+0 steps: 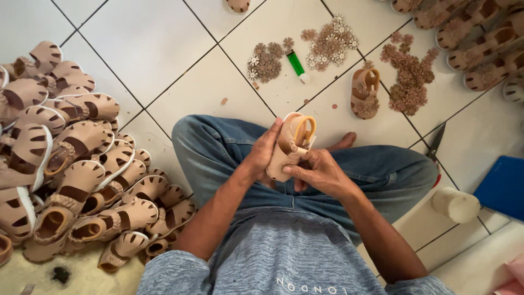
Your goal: The person sits on the floor and decorates children's sandals, squeezing glue from a small bottle onto the shoe upper and pressing a decorative flower appliqué onto the glued spot, working on one sandal at a time and setting finished sandals aside.
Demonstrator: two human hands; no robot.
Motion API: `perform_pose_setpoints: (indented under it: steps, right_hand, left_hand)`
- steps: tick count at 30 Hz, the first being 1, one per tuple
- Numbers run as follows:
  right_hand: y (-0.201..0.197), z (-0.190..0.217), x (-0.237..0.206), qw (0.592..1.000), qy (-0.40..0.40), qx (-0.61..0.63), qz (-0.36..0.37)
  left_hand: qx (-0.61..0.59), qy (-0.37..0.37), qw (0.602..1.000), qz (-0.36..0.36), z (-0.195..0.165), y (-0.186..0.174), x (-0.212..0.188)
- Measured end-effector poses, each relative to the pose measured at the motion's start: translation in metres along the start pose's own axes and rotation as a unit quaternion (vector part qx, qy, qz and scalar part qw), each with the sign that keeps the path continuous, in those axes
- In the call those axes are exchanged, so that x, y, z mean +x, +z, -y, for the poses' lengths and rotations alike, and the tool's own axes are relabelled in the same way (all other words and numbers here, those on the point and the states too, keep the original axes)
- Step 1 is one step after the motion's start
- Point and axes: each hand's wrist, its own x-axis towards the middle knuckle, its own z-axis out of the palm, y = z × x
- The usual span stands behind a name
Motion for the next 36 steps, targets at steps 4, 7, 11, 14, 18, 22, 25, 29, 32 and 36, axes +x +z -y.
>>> perform_pose_setpoints:
  steps: [4,7,11,14,18,22,25,29,32,36]
  right_hand:
    - [0.007,-0.004,0.003,0.999,-0.042,-0.024,-0.019]
    - [0.011,-0.002,0.003,0.998,-0.058,0.030,-0.022]
    - [0.006,0.007,-0.009,0.986,-0.112,0.122,-0.026]
    - [0.002,0.015,-0.022,0.964,-0.167,0.055,-0.200]
    - [0.007,0.024,-0.028,0.941,-0.195,-0.199,-0.191]
    - [0.014,0.038,-0.013,0.889,-0.271,-0.344,-0.132]
    - [0.015,0.045,-0.010,0.869,-0.302,-0.372,-0.123]
    - [0.007,0.036,-0.014,0.901,-0.274,-0.318,-0.110]
    - [-0.016,0.011,-0.002,0.904,-0.265,-0.279,-0.186]
    - [-0.070,-0.033,0.056,0.898,-0.148,-0.254,-0.327]
  left_hand:
    - [0.021,0.020,1.000,-0.009,0.004,-0.005,0.003]
    - [-0.049,-0.001,0.998,0.026,0.006,-0.008,0.006]
    - [-0.038,0.007,0.999,-0.031,0.003,-0.015,0.011]
    - [-0.116,0.022,0.992,-0.044,-0.001,-0.019,0.014]
    - [-0.080,0.040,0.992,-0.087,0.000,-0.018,0.017]
    - [0.033,0.099,0.991,-0.079,0.004,-0.018,0.015]
    - [-0.071,0.044,0.992,-0.093,0.004,-0.024,0.018]
    - [-0.123,0.039,0.991,-0.037,0.000,-0.033,0.017]
    - [-0.157,0.047,0.987,-0.006,-0.010,-0.036,0.012]
    - [-0.141,0.090,0.985,0.036,-0.029,-0.040,-0.007]
